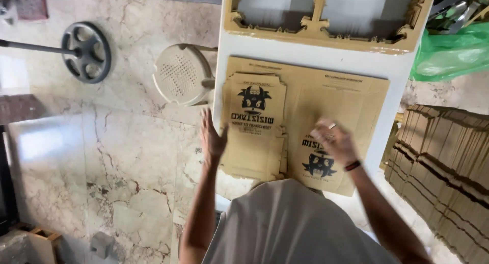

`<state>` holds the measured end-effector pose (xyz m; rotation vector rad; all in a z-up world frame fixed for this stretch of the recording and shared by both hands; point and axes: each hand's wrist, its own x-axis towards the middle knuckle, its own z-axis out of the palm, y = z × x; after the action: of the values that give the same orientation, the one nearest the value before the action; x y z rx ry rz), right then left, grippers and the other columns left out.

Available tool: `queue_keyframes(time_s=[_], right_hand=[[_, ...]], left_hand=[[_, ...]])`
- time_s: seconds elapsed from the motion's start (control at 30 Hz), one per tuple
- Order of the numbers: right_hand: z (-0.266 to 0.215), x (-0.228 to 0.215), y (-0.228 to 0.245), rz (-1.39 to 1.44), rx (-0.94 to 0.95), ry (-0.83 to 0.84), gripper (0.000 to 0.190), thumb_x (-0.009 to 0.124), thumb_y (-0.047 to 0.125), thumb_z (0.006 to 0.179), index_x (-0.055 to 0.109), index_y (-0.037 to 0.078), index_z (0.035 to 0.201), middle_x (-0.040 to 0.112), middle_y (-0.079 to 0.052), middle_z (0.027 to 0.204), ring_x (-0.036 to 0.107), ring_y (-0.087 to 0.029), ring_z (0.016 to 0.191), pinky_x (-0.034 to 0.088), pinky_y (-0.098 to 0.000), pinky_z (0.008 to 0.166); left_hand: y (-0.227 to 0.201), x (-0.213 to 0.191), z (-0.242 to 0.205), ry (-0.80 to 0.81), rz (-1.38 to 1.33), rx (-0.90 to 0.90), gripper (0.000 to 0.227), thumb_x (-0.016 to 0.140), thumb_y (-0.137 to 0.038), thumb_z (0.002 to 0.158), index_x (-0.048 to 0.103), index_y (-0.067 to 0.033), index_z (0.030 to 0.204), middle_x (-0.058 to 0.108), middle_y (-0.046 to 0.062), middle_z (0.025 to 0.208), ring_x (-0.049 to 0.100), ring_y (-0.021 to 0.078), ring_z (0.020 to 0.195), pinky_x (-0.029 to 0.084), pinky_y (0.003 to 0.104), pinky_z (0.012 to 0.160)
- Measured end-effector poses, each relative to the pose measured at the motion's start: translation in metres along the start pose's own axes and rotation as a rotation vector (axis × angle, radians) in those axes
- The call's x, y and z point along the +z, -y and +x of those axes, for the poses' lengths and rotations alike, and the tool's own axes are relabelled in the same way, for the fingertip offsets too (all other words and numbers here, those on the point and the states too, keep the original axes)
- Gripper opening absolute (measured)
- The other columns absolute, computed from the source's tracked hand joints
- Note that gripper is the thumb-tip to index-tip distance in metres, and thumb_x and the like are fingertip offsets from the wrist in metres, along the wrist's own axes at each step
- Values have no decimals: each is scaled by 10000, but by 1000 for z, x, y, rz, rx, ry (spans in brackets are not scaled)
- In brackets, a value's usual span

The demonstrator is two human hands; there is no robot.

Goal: The person assembles flat cardboard boxes by folding the flaps and interlocking the tabs. They handle multiple boxes, folding them into shape and stacking them on a white table.

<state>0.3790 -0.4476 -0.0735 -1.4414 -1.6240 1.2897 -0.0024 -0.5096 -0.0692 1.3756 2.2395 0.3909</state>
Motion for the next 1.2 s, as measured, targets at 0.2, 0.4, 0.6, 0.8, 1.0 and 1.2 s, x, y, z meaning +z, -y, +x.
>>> queue_keyframes(time_s=[0.2,0.4,0.6,0.8,1.0,1.2], right_hand=[[-99,111,-12,352,585,191,714,804,305,927,497,77,1530,491,-222,1538,464,-373,1424,539,-465,1053],[-78,107,13,278,577,263,877,733,448,957,322,33,1612,358,-245,1622,361,-375,1491,340,-537,1216],[-86,125,-4,83,626,173,738,721,518,944,562,33,1476,576,-231,1463,526,-394,1372,471,-517,1078],[-126,144,-31,103,681,47,500,838,433,843,759,108,1214,701,-212,1280,678,-382,1171,608,-447,835],[-137,147,67,159,655,43,810,797,502,847,574,4,1446,543,-276,1485,475,-449,1409,409,-543,1158],[-171,85,92,163,404,-198,521,744,405,895,711,-32,1178,668,-330,1251,569,-512,1261,457,-539,1038]], left_hand=[[60,89,-112,98,-132,-367,1010,759,-425,898,132,-192,1656,313,221,1617,365,456,1458,369,656,1141],[40,86,-121,80,-62,-384,878,651,-531,938,217,-212,1632,284,213,1621,406,424,1431,425,626,1092],[76,45,-139,70,-331,-516,865,779,-679,777,543,-224,1474,708,169,1271,657,407,1197,534,566,994],[79,13,-195,210,-1230,-602,442,842,-251,883,710,-113,1282,716,204,1187,678,345,1129,544,556,948],[58,-21,-193,240,-1315,-484,425,769,-168,929,658,-89,1331,660,234,1287,628,370,1192,500,589,1014],[-42,-77,-204,146,-1119,-276,587,804,-247,902,578,-92,1422,565,266,1411,511,403,1349,402,583,1115]])
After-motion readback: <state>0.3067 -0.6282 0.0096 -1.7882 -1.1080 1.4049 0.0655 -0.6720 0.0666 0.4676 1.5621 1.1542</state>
